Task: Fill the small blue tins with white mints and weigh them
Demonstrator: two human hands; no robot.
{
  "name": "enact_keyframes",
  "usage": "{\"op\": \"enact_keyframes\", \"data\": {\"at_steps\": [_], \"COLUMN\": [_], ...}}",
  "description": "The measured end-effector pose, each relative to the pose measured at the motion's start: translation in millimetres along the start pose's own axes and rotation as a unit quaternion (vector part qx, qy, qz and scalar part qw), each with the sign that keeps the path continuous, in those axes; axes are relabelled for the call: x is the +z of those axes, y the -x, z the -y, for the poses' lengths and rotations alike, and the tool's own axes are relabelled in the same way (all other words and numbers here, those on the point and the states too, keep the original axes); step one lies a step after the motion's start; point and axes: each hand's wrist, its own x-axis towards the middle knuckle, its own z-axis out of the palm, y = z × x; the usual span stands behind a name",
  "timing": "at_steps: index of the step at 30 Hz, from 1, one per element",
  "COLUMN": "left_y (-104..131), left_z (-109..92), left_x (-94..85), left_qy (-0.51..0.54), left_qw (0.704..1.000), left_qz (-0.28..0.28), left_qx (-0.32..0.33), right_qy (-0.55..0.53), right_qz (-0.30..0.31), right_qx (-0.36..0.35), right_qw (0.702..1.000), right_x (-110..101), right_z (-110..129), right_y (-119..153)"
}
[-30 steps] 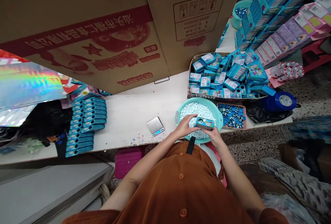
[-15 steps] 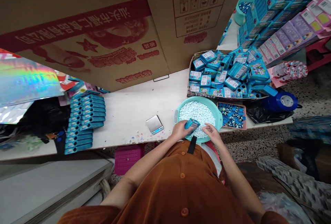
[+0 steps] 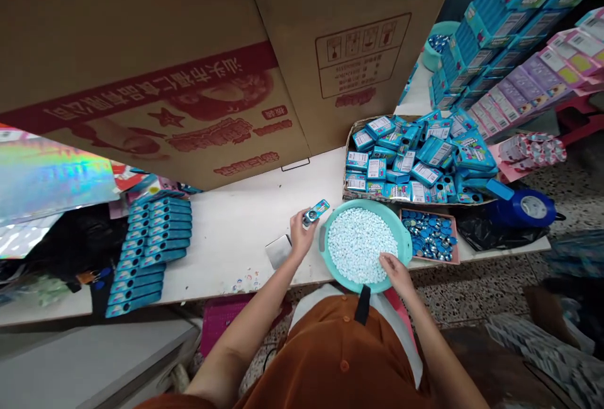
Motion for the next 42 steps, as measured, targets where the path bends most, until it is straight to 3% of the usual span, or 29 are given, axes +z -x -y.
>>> {"op": "enact_keyframes", "data": {"at_steps": [3, 6, 10, 13, 16, 18, 20, 22, 25, 28, 30, 32, 36, 39, 42], "left_y": [-49, -84, -104, -105, -99, -97, -101, -112, -136, -151, -155, -157, -163, -166, -159], "left_z": [22, 41, 55, 55, 35, 8, -28, -65, -109, -130, -136, -139, -143, -147, -150], "left_x": [17.3, 45.1, 81.4, 89.1, 74.3, 61.2, 57.5, 71.3, 125.4, 195.1, 233.2, 258.4, 275.3, 273.4, 267.8], "left_qy": [-0.006, 0.017, 0.037, 0.022, -0.059, -0.114, -0.135, -0.131, -0.134, -0.169, -0.197, -0.229, -0.282, -0.301, -0.336], "left_qw": [0.999, 0.999, 0.996, 0.995, 0.998, 0.988, 0.979, 0.973, 0.951, 0.941, 0.951, 0.957, 0.948, 0.934, 0.91], "left_qz": [-0.038, 0.009, 0.053, 0.057, -0.008, -0.063, -0.067, 0.001, 0.15, 0.202, 0.184, 0.156, 0.147, 0.192, 0.244], "left_qx": [-0.027, -0.027, -0.058, -0.081, 0.003, 0.076, 0.136, 0.188, 0.234, 0.211, 0.151, 0.09, 0.022, -0.019, -0.018], "right_qy": [0.042, 0.067, 0.1, 0.13, 0.175, 0.207, 0.235, 0.261, 0.293, 0.304, 0.297, 0.287, 0.278, 0.285, 0.301], "right_qz": [0.003, 0.011, 0.03, 0.039, 0.023, 0.009, 0.005, 0.01, 0.021, -0.007, -0.038, -0.051, -0.022, -0.007, 0.017], "right_qx": [-0.013, -0.031, -0.063, -0.104, -0.171, -0.22, -0.262, -0.287, -0.298, -0.286, -0.266, -0.251, -0.252, -0.249, -0.242], "right_qw": [0.999, 0.997, 0.993, 0.985, 0.969, 0.953, 0.936, 0.922, 0.908, 0.909, 0.916, 0.923, 0.927, 0.926, 0.922], "right_x": [-3, -2, 1, 3, 1, 1, 4, 10, 27, 46, 55, 59, 57, 54, 52], "right_z": [-5, -11, -17, -18, -12, -4, 3, 9, 10, 7, 5, 4, 1, 0, 1], "right_y": [-5, -14, -30, -48, -74, -94, -115, -133, -147, -147, -142, -137, -126, -117, -109]}}
